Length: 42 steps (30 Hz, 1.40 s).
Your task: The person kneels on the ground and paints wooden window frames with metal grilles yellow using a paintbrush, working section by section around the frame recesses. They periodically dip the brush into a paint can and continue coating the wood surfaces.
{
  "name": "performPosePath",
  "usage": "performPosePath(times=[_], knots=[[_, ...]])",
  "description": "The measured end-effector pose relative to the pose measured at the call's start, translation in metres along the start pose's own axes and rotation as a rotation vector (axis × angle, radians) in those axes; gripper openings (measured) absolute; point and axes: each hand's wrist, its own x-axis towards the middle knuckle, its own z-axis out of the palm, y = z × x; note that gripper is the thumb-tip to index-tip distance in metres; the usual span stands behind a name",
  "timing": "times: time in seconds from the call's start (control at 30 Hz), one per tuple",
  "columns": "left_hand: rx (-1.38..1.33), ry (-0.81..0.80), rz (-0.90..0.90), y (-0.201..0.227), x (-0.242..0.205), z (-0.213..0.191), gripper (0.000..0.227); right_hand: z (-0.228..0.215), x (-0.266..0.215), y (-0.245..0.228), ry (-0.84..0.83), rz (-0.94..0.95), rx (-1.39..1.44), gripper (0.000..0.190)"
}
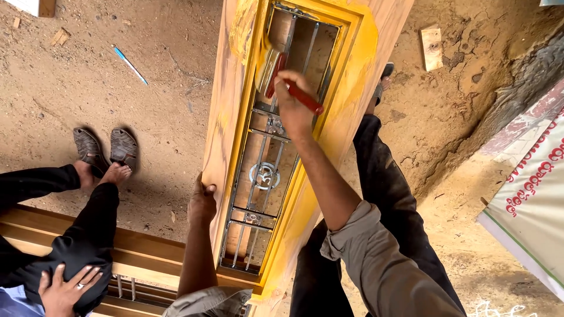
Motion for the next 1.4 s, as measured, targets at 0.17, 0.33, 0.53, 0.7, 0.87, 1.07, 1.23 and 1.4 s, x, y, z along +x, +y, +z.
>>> performPosePath(times=[0.17,0.33,0.53,0.7,0.87,1.07,1.23,1.4], knots=[[0.012,-0.001,0.025,0.006,0.003,-0.003,0.062,-0.030,-0.189,0.036,-0.372,0.013,-0.088,0.005],[-0.019,0.005,0.033,0.002,0.005,0.001,0.061,-0.073,-0.285,0.054,-0.626,0.335,-0.091,0.009],[-0.001,0.010,0.048,0.003,0.008,0.001,0.060,-0.065,-0.083,-0.002,-0.181,0.202,0.000,0.020],[-0.006,-0.017,0.033,-0.009,0.019,0.009,0.060,-0.044,0.053,-0.041,-0.154,-0.083,-0.074,0.022],[0.011,-0.036,0.006,0.010,-0.006,-0.008,0.062,-0.023,0.069,-0.011,-0.271,-0.231,-0.078,0.018],[0.017,-0.001,0.037,0.003,0.004,-0.002,0.060,-0.038,-0.087,0.032,-0.643,-0.265,0.011,0.012],[0.028,0.020,0.044,-0.001,0.008,0.003,0.060,-0.093,-0.142,-0.029,-0.894,-0.044,-0.094,0.018],[0.034,-0.020,-0.039,0.020,-0.016,-0.013,0.056,-0.063,-0.040,-0.046,-0.386,-0.453,-0.189,0.017]])
